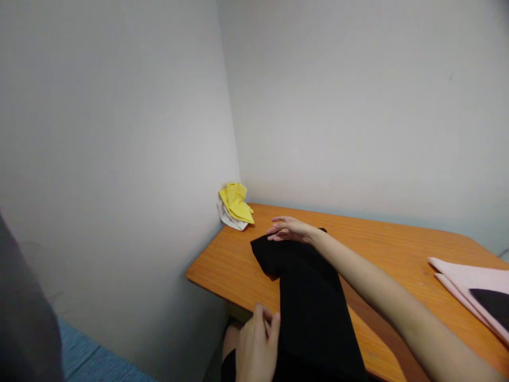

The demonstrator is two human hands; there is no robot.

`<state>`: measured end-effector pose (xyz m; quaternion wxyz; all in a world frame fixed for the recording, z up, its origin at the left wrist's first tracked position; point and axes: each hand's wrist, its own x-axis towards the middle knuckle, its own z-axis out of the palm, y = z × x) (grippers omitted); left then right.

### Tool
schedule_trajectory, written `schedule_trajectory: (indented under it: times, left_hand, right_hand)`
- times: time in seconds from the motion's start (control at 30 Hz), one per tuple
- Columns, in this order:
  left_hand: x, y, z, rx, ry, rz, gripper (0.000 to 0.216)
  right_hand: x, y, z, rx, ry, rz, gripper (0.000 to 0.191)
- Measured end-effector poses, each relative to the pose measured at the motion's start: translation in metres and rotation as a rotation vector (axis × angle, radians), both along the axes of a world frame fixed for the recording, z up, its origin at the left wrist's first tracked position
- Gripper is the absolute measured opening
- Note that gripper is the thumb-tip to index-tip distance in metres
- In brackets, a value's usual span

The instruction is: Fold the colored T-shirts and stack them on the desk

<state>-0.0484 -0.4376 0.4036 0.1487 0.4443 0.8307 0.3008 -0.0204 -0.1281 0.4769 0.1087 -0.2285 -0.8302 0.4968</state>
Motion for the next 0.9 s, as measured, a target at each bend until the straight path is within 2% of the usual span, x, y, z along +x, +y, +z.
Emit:
schedule_trajectory:
  times: [0.07, 0.13, 0.23, 0.37, 0.47, 0.57, 0.67, 0.8, 0.9]
  left_hand:
    - [-0.025, 0.008, 0.009, 0.036, 0.087, 0.081, 0.029]
    - [-0.054, 0.024, 0.018, 0.059, 0.183, 0.105, 0.031]
    - [-0.093, 0.068, 0.025, 0.071, 0.283, 0.063, 0.03]
    - [-0.126, 0.14, 0.025, 0.03, 0.324, 0.002, 0.03]
    - [-0.136, 0.178, 0.017, -0.042, 0.318, -0.028, 0.033]
    - [-0.142, 0.195, 0.011, -0.111, 0.264, -0.062, 0.027]
    - [-0.148, 0.2, 0.014, -0.157, 0.149, -0.104, 0.025]
    - [-0.153, 0.206, 0.033, -0.177, -0.07, -0.145, 0.025]
    - [-0.146, 0.219, 0.05, -0.144, -0.231, -0.171, 0.023]
  right_hand:
    - [0.008, -0.007, -0.004, 0.046, 0.029, -0.021, 0.04]
    - [0.02, -0.015, -0.013, 0.141, 0.031, -0.077, 0.034]
    - [0.041, -0.037, -0.033, 0.316, 0.018, -0.167, 0.033]
    - [0.055, -0.077, -0.069, 0.497, -0.047, -0.228, 0.059]
    - [0.054, -0.096, -0.089, 0.646, -0.211, -0.232, 0.08]
    - [0.052, -0.102, -0.097, 0.712, -0.289, -0.248, 0.083]
    - [0.054, -0.104, -0.097, 0.729, -0.271, -0.257, 0.085]
    - [0.058, -0.111, -0.097, 0.71, -0.231, -0.235, 0.091]
    - [0.062, -0.12, -0.097, 0.686, -0.226, -0.198, 0.095]
